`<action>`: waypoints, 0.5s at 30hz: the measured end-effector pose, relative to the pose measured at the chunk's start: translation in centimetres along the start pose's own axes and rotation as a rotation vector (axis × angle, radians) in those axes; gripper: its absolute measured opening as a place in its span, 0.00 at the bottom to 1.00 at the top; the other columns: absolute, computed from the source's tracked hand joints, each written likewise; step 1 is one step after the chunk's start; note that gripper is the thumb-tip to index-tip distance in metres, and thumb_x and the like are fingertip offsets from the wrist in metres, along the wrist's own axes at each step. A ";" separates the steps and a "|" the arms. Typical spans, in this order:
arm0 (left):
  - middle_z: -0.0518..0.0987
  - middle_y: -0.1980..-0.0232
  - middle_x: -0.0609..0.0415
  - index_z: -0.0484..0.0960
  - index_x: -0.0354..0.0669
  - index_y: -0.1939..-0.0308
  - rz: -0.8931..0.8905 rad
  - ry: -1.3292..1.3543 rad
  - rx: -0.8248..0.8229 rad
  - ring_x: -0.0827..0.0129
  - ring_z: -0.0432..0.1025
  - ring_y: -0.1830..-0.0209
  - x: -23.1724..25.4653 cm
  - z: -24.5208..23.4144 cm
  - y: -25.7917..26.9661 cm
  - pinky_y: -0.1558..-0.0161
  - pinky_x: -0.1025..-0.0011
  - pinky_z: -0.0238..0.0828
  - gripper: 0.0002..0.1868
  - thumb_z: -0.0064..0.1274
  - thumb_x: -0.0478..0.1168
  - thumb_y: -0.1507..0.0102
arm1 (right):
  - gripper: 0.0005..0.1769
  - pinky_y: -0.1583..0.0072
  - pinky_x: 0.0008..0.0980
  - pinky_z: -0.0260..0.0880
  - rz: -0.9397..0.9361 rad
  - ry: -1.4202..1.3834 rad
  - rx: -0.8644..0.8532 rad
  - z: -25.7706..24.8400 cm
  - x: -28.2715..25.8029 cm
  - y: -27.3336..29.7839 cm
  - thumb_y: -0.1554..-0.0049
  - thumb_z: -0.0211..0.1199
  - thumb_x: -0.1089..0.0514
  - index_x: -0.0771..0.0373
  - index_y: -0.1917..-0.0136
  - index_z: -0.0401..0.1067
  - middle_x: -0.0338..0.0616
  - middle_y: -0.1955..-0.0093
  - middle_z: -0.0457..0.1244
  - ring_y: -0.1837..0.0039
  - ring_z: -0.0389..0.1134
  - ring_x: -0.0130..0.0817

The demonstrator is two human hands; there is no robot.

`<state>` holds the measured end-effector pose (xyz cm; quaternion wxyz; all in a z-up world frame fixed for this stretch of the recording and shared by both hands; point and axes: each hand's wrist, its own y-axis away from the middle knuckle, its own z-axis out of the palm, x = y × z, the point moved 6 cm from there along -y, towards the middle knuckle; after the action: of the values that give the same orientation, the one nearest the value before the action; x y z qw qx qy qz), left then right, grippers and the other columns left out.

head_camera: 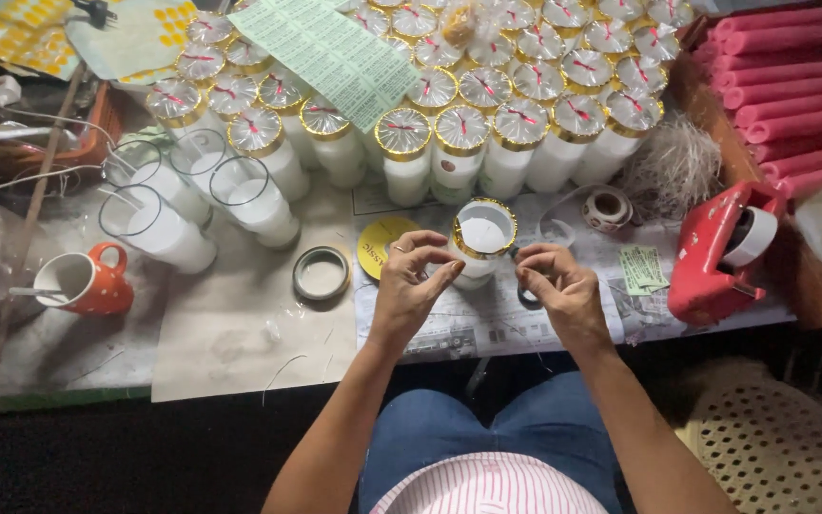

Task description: Applying labels and decorative tape to glass candle jars at a workbench.

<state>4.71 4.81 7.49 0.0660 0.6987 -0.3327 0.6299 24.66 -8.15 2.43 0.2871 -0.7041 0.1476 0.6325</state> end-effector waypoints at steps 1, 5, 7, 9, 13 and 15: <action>0.78 0.49 0.52 0.89 0.50 0.64 -0.002 0.000 0.008 0.60 0.70 0.44 -1.4 0.4 0.0 0.43 0.64 0.66 0.06 0.65 0.45 0.39 | 0.05 0.49 0.29 0.76 0.000 0.001 -0.008 0.4 -0.4 -0.2 0.42 0.70 0.64 0.68 0.53 0.78 0.49 0.44 0.67 0.47 0.72 0.35; 0.78 0.48 0.53 0.89 0.51 0.64 -0.028 0.053 0.153 0.64 0.70 0.46 -4.7 0.7 0.0 0.45 0.69 0.66 0.06 0.68 0.45 0.41 | 0.04 0.48 0.28 0.74 -0.059 0.197 0.027 1.4 -1.7 -0.5 0.42 0.70 0.62 0.63 0.53 0.79 0.45 0.45 0.67 0.46 0.72 0.33; 0.78 0.48 0.53 0.89 0.50 0.64 -0.044 0.069 0.185 0.66 0.70 0.46 -4.9 0.6 0.0 0.46 0.71 0.67 0.06 0.68 0.45 0.41 | 0.03 0.48 0.30 0.74 -0.078 0.241 0.048 1.6 -1.9 -0.4 0.41 0.69 0.62 0.63 0.53 0.78 0.45 0.45 0.67 0.47 0.72 0.34; 0.78 0.47 0.55 0.89 0.50 0.64 -0.054 0.071 0.195 0.67 0.69 0.46 -5.0 0.5 0.0 0.48 0.74 0.67 0.06 0.69 0.44 0.41 | 0.03 0.47 0.31 0.75 -0.089 0.249 0.073 1.8 -1.9 -0.1 0.41 0.68 0.63 0.64 0.53 0.78 0.46 0.45 0.66 0.47 0.72 0.34; 0.77 0.47 0.57 0.90 0.52 0.64 -0.064 0.063 0.196 0.71 0.69 0.46 -5.5 0.5 -0.3 0.50 0.76 0.66 0.05 0.68 0.45 0.41 | 0.03 0.47 0.30 0.74 -0.079 0.258 0.086 2.0 -1.8 0.0 0.41 0.68 0.63 0.65 0.54 0.77 0.46 0.45 0.65 0.48 0.72 0.33; 0.78 0.47 0.58 0.90 0.53 0.64 -0.070 0.044 0.199 0.71 0.69 0.46 -5.8 0.5 -0.6 0.51 0.77 0.67 0.06 0.69 0.45 0.41 | 0.04 0.48 0.30 0.74 -0.093 0.268 0.094 2.2 -1.9 -0.2 0.40 0.68 0.63 0.65 0.53 0.77 0.46 0.45 0.64 0.47 0.72 0.34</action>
<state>5.55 7.19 2.25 0.0256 0.6989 -0.2424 0.6724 22.71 -7.03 4.25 0.3267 -0.7739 0.1814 0.5113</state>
